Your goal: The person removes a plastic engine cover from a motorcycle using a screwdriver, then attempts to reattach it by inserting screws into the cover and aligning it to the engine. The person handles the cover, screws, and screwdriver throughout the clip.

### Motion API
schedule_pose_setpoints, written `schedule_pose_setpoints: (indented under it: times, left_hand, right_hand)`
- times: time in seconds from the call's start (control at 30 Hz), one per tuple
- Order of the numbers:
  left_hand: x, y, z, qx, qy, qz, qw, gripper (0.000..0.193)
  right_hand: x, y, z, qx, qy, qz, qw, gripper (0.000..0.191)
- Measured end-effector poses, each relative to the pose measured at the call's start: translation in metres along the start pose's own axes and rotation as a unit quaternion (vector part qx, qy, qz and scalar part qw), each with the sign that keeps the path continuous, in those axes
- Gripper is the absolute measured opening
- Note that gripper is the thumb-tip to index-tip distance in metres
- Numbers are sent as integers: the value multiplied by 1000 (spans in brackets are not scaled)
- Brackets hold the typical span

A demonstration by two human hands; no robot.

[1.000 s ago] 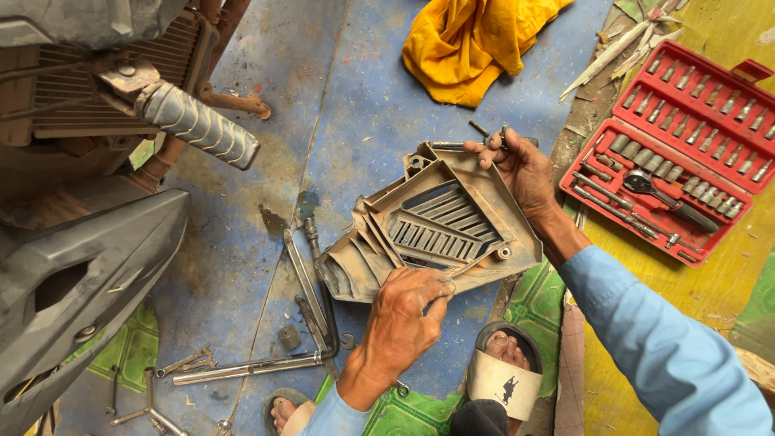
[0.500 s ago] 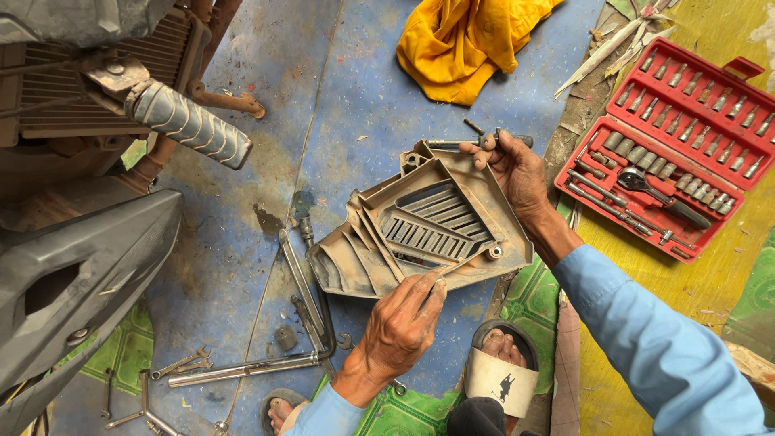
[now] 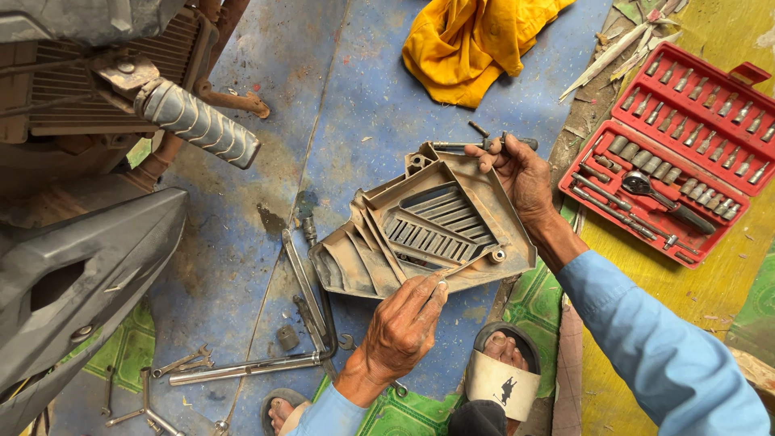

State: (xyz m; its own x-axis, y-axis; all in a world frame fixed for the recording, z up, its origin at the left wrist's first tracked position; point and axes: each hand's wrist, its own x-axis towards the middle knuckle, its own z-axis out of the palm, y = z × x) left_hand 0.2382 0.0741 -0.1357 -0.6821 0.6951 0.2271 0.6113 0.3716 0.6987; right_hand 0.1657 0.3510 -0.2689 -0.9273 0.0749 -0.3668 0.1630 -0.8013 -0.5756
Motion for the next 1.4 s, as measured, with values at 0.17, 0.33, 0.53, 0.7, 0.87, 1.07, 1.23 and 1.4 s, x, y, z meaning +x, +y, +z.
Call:
schedule_pose_setpoints:
  times: [0.17,0.33,0.53,0.7,0.87,1.07,1.23,1.4]
  left_hand:
    - [2,1,-3,0,-3,2,1000,43]
    - [16,5,-18,-15,20,-8,1000,34]
    - [38,3,-48,-71,0,-64,995,28]
    - [52,8,-53,-83,-43,-115,989,25]
    - [58,12,-52,-78,-40,-127,988,31]
    - [55,9,-45,-69,-33,-83,994,28]
    - [51,9,-32,-27,-49,-55,997,35]
    - [45,8,-29,-6,-66,-39,997,44]
  right_hand:
    - [-3,-3,9,-4,2,1,1000,32]
    - [-19,-14,22,-147,46,-24,988,32]
    - [-57,-49,4,-601,116,-10,791,34]
    - [-90,-37,-19,-747,10,16,664,31]
    - [-98,-21,-27,-801,-62,1,595,61]
    - [-98,-74,11,-692,34,-48,720,24]
    - [-110,-89,60,-684,-177,-38,707,21]
    - [-110,-72,77,-718,-137,-14,682,24]
